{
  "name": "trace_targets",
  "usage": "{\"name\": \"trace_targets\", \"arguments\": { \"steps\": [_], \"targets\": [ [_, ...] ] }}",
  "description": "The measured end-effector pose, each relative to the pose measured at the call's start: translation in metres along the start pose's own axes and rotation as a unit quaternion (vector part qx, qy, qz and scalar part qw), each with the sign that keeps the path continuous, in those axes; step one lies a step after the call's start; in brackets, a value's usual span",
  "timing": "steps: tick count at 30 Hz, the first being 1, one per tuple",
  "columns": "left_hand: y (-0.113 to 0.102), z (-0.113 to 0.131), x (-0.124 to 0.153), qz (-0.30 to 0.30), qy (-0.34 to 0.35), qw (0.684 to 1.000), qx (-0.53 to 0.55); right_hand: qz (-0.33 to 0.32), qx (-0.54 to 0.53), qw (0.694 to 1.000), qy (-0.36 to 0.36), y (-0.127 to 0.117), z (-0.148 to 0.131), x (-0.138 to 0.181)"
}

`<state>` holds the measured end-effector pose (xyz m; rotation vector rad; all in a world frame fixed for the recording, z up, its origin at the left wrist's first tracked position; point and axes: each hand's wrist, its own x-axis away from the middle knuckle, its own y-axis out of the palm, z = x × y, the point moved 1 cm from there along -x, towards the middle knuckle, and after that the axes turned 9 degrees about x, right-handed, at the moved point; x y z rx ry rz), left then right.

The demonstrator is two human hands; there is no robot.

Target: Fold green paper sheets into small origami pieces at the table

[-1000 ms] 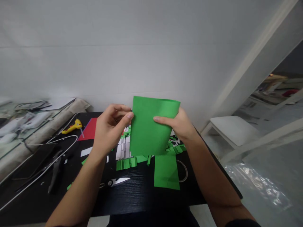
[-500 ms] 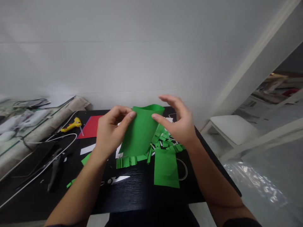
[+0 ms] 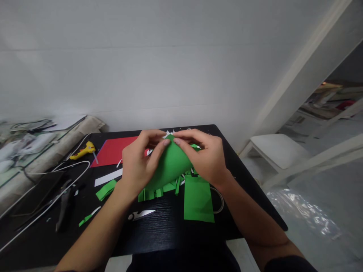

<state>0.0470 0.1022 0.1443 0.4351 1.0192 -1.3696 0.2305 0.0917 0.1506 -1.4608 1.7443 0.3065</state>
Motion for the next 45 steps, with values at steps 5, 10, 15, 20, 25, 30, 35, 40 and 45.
{"name": "trace_targets", "arguments": {
  "steps": [5, 10, 15, 20, 25, 30, 35, 40, 45],
  "targets": [
    [0.002, 0.0045, 0.0039, 0.019, 0.012, 1.0, 0.003, 0.0, -0.026, 0.999, 0.043, 0.0005, 0.0013, 0.0004],
    [0.0007, 0.0032, 0.0055, 0.032, 0.002, 0.999, 0.006, -0.001, -0.026, 0.999, 0.044, 0.0007, 0.001, 0.0008],
    [0.0003, 0.0039, 0.0046, 0.034, 0.017, 0.999, 0.006, -0.007, -0.02, 0.999, 0.035, -0.0001, -0.0003, 0.0006],
    [0.0, 0.0068, 0.0036, 0.024, 0.026, 0.999, 0.0, -0.006, -0.019, 1.0, 0.015, 0.0004, -0.0019, 0.0009],
    [0.0003, 0.0081, 0.0038, 0.026, 0.035, 0.999, 0.001, 0.002, -0.014, 1.0, 0.003, 0.0016, -0.002, 0.001],
    [0.0012, 0.005, 0.0037, 0.033, 0.05, 0.998, 0.01, 0.013, -0.011, 1.0, -0.008, 0.0023, -0.0015, 0.001],
    [0.0019, 0.0024, 0.0026, 0.044, 0.083, 0.996, 0.007, 0.022, -0.011, 0.999, -0.021, 0.0022, -0.0014, 0.0011],
    [0.002, 0.0029, 0.0023, 0.046, 0.082, 0.995, 0.016, 0.02, -0.006, 1.0, -0.021, 0.0016, -0.0005, 0.001],
    [0.0017, 0.0031, 0.0021, 0.043, 0.081, 0.995, 0.029, 0.025, -0.004, 0.999, -0.023, 0.0019, -0.0011, 0.0009]
  ]
}}
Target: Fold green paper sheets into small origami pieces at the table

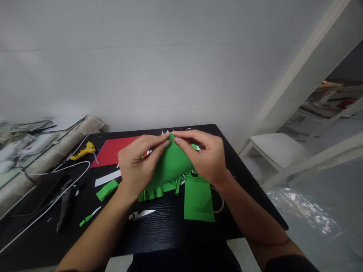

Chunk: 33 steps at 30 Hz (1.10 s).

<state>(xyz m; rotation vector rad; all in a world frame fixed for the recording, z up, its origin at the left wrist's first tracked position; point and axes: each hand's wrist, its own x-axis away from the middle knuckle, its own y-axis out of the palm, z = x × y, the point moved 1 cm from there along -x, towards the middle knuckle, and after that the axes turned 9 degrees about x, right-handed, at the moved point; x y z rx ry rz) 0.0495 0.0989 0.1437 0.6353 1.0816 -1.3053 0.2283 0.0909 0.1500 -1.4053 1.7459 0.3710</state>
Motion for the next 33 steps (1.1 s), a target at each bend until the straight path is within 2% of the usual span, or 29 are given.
{"name": "trace_targets", "arguments": {
  "steps": [5, 9, 12, 15, 24, 30, 33],
  "targets": [
    [-0.0016, 0.001, 0.0, -0.006, -0.028, 1.0, 0.001, 0.007, 0.005, 1.0, -0.007, 0.0, -0.0011, 0.0],
    [-0.0038, 0.0021, -0.001, -0.006, -0.104, 0.994, 0.023, 0.005, 0.019, 1.0, -0.021, -0.0008, -0.0008, -0.0006],
    [-0.0053, 0.0024, -0.0034, -0.031, -0.14, 0.989, 0.035, 0.001, 0.03, 0.998, -0.047, -0.0005, -0.0002, -0.0008],
    [-0.007, 0.002, -0.0057, -0.058, -0.146, 0.987, 0.03, -0.003, 0.038, 0.997, -0.068, 0.0006, 0.0002, -0.0005],
    [-0.0102, 0.001, -0.0064, -0.064, -0.168, 0.983, 0.039, -0.002, 0.033, 0.997, -0.076, 0.0016, 0.0011, 0.0],
    [-0.0092, 0.0003, -0.0058, -0.062, -0.171, 0.982, 0.046, -0.003, 0.036, 0.997, -0.065, 0.0024, 0.0009, 0.0004],
    [-0.0089, -0.0013, -0.0051, -0.058, -0.166, 0.983, 0.048, -0.019, 0.019, 0.999, -0.031, 0.0016, 0.0003, 0.0005]
  ]
}}
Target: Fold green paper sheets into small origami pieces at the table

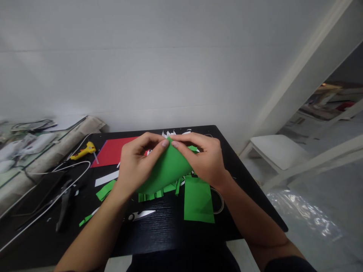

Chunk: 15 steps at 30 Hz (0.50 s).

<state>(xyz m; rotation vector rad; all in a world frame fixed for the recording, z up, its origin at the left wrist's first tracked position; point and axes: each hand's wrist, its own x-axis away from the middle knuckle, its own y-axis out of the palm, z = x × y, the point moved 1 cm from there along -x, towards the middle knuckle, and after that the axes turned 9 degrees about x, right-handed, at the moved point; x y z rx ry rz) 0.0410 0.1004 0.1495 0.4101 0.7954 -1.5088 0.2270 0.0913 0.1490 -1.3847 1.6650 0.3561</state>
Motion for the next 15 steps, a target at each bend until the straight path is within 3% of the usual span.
{"name": "trace_targets", "arguments": {
  "steps": [9, 15],
  "targets": [
    [-0.012, -0.005, -0.006, 0.128, 0.01, 0.992, 0.002, -0.111, -0.032, 0.986, 0.119, -0.023, 0.012, -0.009],
    [-0.021, -0.011, -0.011, 0.186, 0.0, 0.982, 0.023, -0.077, -0.106, 0.977, 0.17, -0.026, 0.03, -0.015]
  ]
}}
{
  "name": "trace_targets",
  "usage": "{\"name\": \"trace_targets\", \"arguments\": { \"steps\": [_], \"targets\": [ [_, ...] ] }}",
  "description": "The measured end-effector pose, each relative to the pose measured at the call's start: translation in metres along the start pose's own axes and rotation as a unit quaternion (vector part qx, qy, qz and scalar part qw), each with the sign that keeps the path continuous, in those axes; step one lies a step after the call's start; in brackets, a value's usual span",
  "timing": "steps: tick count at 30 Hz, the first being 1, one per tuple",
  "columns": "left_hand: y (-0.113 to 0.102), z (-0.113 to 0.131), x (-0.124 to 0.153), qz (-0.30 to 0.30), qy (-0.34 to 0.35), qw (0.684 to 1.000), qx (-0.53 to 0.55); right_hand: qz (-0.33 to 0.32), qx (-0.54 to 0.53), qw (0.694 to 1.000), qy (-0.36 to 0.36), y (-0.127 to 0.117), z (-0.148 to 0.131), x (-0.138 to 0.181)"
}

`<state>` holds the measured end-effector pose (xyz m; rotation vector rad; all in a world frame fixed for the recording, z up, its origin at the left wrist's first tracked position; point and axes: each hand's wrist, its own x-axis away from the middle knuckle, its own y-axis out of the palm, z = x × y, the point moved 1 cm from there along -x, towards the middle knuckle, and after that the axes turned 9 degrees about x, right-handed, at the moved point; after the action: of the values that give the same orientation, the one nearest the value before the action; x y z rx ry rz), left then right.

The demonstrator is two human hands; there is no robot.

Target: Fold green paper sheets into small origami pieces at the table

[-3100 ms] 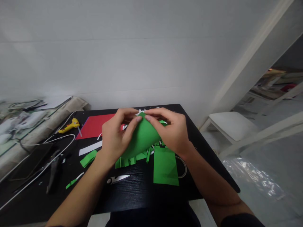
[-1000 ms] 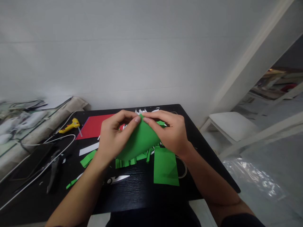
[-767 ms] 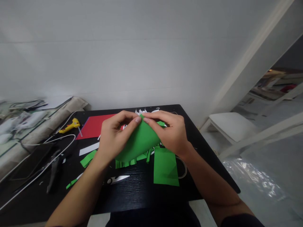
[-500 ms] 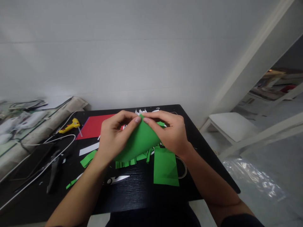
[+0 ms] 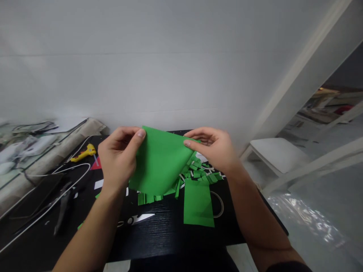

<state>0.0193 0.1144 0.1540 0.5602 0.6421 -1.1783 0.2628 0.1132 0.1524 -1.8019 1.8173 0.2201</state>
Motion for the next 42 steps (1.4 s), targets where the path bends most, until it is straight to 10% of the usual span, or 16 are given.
{"name": "trace_targets", "arguments": {
  "steps": [27, 42],
  "targets": [
    [-0.009, 0.005, -0.004, 0.038, 0.01, 0.999, 0.007, 0.085, -0.096, 0.989, 0.068, 0.006, 0.006, 0.002],
    [-0.044, -0.012, 0.063, 0.115, -0.097, 0.989, 0.007, -0.011, -0.127, 0.982, 0.141, 0.027, 0.021, 0.043]
  ]
}}
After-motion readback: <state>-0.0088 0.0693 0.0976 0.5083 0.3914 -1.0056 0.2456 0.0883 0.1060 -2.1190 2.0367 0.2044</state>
